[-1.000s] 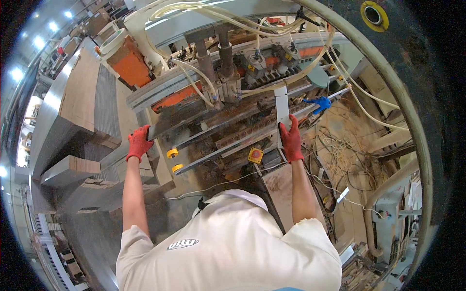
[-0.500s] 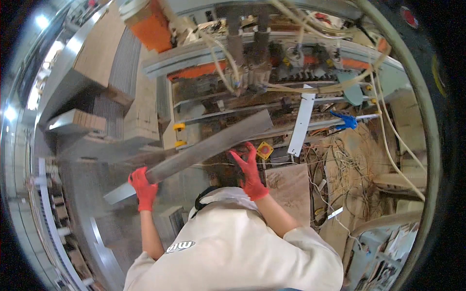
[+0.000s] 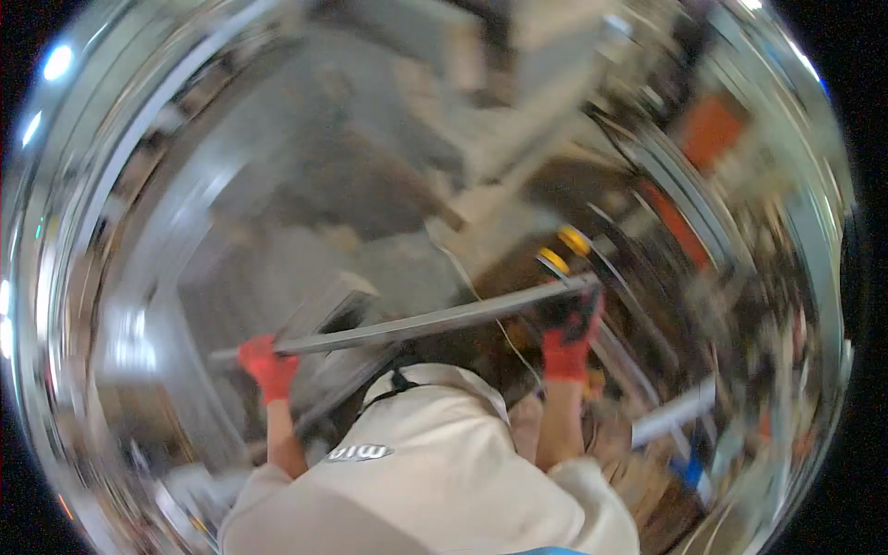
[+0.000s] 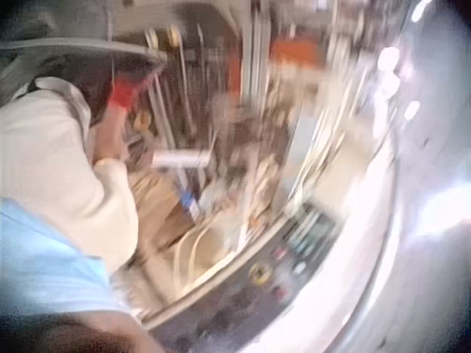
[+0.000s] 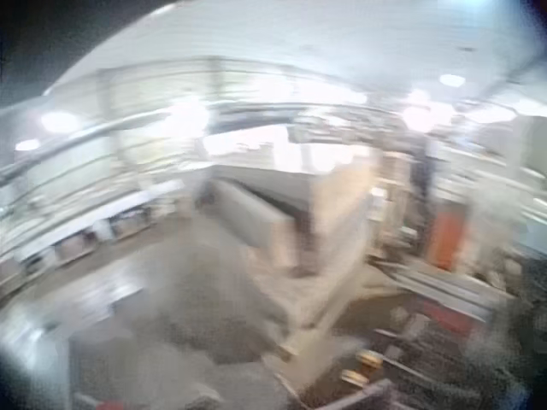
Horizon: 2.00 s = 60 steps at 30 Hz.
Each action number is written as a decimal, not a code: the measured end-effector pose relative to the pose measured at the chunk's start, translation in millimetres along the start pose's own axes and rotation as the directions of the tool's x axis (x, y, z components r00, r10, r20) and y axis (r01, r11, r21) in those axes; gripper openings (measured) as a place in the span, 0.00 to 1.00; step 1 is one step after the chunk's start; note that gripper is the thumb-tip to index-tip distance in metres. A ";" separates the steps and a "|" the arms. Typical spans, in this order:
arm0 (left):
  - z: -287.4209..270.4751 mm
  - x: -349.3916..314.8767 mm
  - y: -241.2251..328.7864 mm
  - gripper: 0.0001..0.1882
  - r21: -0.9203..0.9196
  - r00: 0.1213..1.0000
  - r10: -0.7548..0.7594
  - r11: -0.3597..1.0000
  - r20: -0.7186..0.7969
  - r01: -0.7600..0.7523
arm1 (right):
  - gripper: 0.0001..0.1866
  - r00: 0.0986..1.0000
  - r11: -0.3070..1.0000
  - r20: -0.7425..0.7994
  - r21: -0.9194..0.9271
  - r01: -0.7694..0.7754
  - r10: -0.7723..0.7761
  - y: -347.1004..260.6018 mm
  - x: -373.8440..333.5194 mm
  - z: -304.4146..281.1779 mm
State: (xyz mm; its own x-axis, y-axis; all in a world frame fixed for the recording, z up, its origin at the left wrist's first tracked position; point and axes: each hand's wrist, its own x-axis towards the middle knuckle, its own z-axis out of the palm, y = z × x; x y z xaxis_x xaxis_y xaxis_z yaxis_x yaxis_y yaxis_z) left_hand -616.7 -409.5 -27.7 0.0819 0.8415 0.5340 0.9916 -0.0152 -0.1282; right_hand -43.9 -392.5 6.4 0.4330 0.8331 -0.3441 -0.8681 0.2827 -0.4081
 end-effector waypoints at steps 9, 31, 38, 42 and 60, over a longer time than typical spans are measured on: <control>-3.9 -185.5 6.5 0.29 -0.014 0.319 -0.821 0.355 0.473 0.935 | 0.24 0.909 -0.880 0.305 -0.459 -0.122 -0.285 64.6 -8.2 42.3; 146.6 -197.2 -357.6 0.35 0.372 -0.091 -0.984 -0.028 0.153 0.928 | 0.24 0.880 -0.800 0.391 -0.600 0.021 -0.270 100.0 50.0 6.3; 174.8 -138.8 -350.9 0.29 0.420 0.044 -0.999 0.041 0.004 0.906 | 0.24 0.895 -0.713 0.359 -0.698 0.069 -0.265 91.1 62.0 -16.6; 207.9 -77.2 -257.9 0.30 0.101 0.339 -0.928 0.356 0.156 0.929 | 0.24 0.905 -0.262 0.321 -0.932 0.250 -0.278 12.7 86.1 -66.5; 124.9 510.8 357.4 0.38 -0.947 0.992 -0.005 0.297 -0.129 -0.122 | 0.28 0.931 -0.850 0.319 -0.526 0.016 -0.179 -11.8 67.1 -6.5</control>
State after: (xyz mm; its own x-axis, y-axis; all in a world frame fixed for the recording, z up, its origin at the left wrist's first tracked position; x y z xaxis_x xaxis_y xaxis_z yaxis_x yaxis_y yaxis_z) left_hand -233.0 82.4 94.9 0.0894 0.7651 0.6377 0.3788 -0.6182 0.6887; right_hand -3.0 -343.1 -17.4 0.4813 0.8763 0.0222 0.8728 -0.4768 -0.1040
